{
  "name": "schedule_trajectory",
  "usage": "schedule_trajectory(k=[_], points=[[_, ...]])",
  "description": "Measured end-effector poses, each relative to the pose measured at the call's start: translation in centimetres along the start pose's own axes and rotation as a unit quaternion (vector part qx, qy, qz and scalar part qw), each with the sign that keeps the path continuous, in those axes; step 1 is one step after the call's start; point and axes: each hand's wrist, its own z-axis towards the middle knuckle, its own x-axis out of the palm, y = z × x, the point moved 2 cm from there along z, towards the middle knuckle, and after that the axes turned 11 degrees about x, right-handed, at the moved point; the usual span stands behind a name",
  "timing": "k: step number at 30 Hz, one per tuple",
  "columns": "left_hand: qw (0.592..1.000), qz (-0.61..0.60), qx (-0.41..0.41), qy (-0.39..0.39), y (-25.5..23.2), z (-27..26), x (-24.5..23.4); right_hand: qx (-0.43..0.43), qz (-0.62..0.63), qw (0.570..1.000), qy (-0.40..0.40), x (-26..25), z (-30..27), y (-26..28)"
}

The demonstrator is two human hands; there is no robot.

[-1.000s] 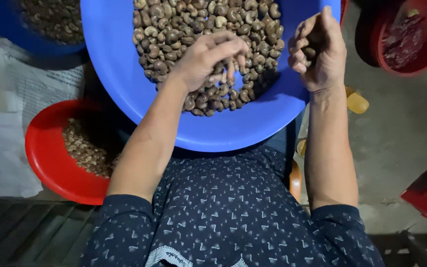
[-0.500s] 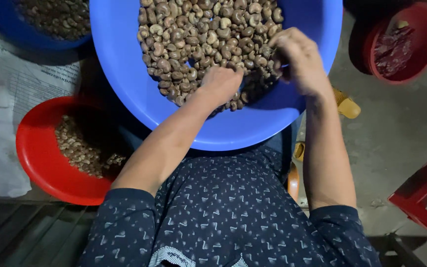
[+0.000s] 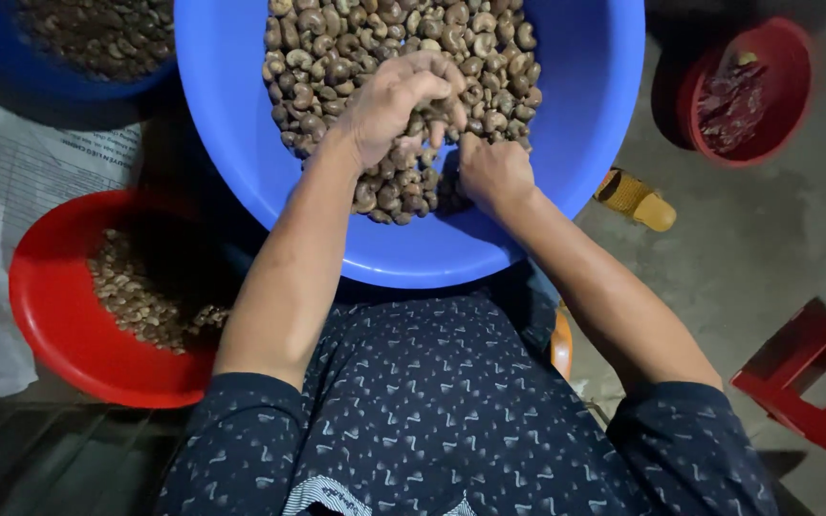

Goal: Sorting nuts by hand in a large blue bowl and placing selected pieces into a red bowl

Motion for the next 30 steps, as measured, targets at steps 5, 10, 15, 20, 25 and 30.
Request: schedule_trajectory(k=[5, 10, 15, 20, 25, 30], points=[[0.998, 0.017, 0.046, -0.032, 0.7, -0.1, -0.4, -0.018, -0.011, 1.0, -0.021, -0.8, -0.3, 0.4], [0.992, 0.082, -0.042, -0.087, 2.0, 0.2, -0.5, -0.07, -0.024, 0.997, 0.007, -1.5, -0.2, 1.0], [0.984, 0.153, -0.024, -0.093, 2.3, 0.3, -0.5, -0.038, 0.115, 0.988, 0.093, -4.4, 0.3, 0.5], [0.952, 0.289, -0.074, -0.067, 4.0, 0.5, -1.4, 0.142, 0.603, 0.772, 0.14, -18.3, -1.9, -3.2], [0.885, 0.456, -0.081, 0.044, 8.0, 1.1, -0.1, 0.137, 0.891, 0.426, 0.079, -18.4, -1.7, -6.5], [0.724, 0.666, 0.122, 0.132, 14.1, 2.6, 0.9, 0.058, 0.965, 0.252, 0.04, -16.2, -1.4, -7.8]])
